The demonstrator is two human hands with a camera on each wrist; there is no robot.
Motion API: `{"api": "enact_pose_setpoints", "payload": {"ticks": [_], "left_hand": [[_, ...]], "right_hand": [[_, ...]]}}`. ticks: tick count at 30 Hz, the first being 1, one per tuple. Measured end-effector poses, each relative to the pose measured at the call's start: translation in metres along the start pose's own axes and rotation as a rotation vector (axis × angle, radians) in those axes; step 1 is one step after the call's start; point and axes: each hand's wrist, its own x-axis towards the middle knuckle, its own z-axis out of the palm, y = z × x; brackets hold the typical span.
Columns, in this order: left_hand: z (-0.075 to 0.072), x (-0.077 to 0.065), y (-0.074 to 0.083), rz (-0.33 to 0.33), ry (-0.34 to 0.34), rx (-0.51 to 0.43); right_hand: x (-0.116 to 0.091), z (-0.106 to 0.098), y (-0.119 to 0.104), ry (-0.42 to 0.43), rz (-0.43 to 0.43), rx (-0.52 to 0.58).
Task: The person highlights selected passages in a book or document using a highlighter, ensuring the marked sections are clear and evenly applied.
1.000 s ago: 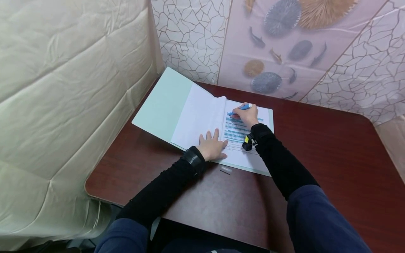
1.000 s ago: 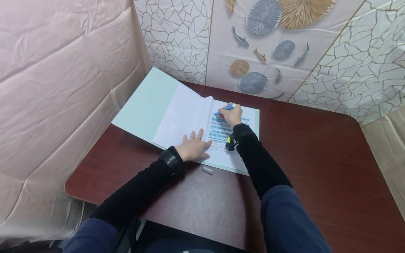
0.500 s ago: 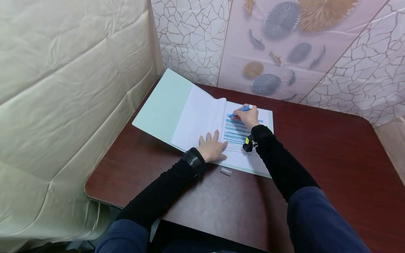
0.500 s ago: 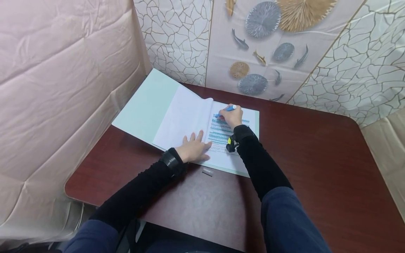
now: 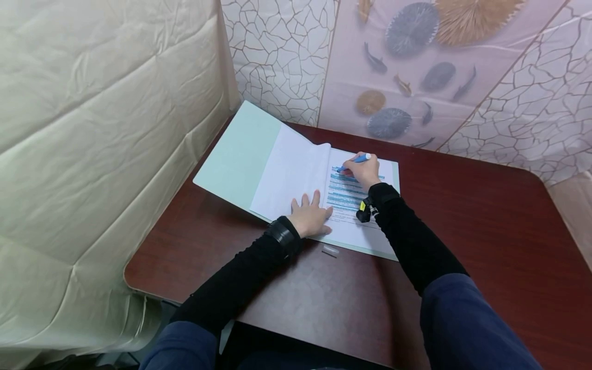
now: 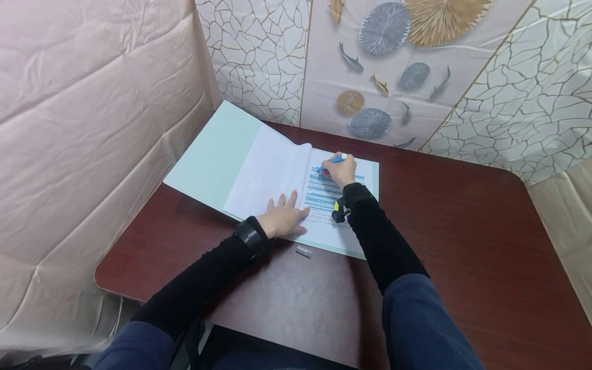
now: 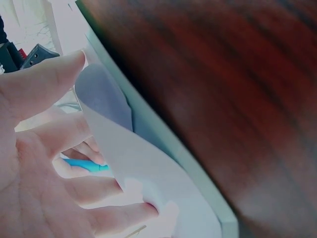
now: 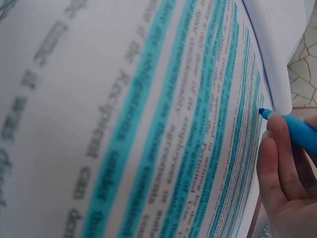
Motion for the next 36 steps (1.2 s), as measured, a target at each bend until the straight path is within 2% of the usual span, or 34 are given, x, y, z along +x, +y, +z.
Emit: {"api": "enact_pose_setpoints", "payload": {"ticks": [10, 36], "left_hand": [[0.001, 0.0, 0.0, -0.001, -0.004, -0.005], [0.002, 0.001, 0.0, 0.002, 0.004, -0.017]], "right_hand": [[-0.002, -0.004, 0.0, -0.011, 0.003, 0.031], [-0.005, -0.011, 0.0, 0.018, 0.015, -0.034]]}}
